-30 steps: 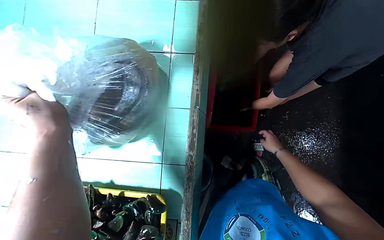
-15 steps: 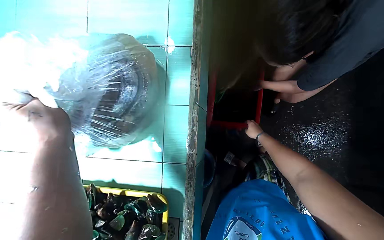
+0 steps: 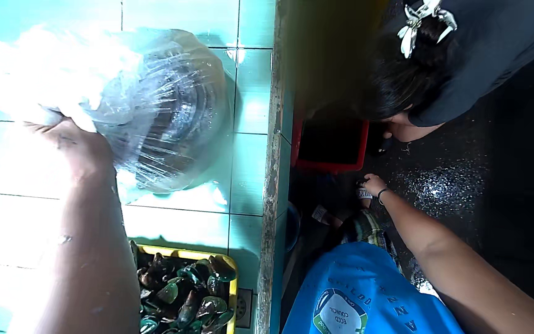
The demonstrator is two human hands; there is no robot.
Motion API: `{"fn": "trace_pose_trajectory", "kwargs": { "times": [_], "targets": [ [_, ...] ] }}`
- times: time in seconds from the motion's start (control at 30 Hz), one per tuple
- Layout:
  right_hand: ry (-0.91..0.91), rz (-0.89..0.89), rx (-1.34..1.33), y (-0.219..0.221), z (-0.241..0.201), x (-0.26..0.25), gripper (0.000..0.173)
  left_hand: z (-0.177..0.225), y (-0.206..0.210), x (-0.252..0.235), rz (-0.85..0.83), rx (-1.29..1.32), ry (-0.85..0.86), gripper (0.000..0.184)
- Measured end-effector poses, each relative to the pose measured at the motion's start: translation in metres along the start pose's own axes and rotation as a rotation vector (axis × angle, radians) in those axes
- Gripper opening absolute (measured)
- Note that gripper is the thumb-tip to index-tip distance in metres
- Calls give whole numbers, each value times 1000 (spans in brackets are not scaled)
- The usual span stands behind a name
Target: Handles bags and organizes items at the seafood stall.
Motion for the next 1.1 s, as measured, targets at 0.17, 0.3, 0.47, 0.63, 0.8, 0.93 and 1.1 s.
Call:
{"fn": "trace_pose_trajectory", "kwargs": {
  "times": [0.17,0.3,0.47,0.63,0.8,0.93,1.1],
  "targets": [
    [-23,-5,25,4,1,2,48,6,-4,9,-5,-56,-39,45],
    [-45,-23,61,12,-4,10,49,21,-11,18,26,-13,-31,36],
    [-89,-64,153,20,-9,34,50,35,-14,29,-55,37,-99,44],
    [-532,-23,122,24,-79,103,38,14,-8,17,-99,1,-102,39],
    [-1442,394,-176,15,-186,217,22,19,-15,16,-45,219,-81,33],
    [-1578,487,14,-2,-299,274,39,29,-31,21,-85,257,-65,29],
    [-1641,646,411,-4,-417,320,93,32,-28,26,-100,299,-20,33]
  ]
}}
Point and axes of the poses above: each hand's wrist, its own x-axis away from the middle knuckle, its own y-axis out of the palm, z = x × y, the point moved 1 cm from there along -x, towards the middle knuckle, and after that the axes turned 4 degrees about y, right-handed, at the moved point
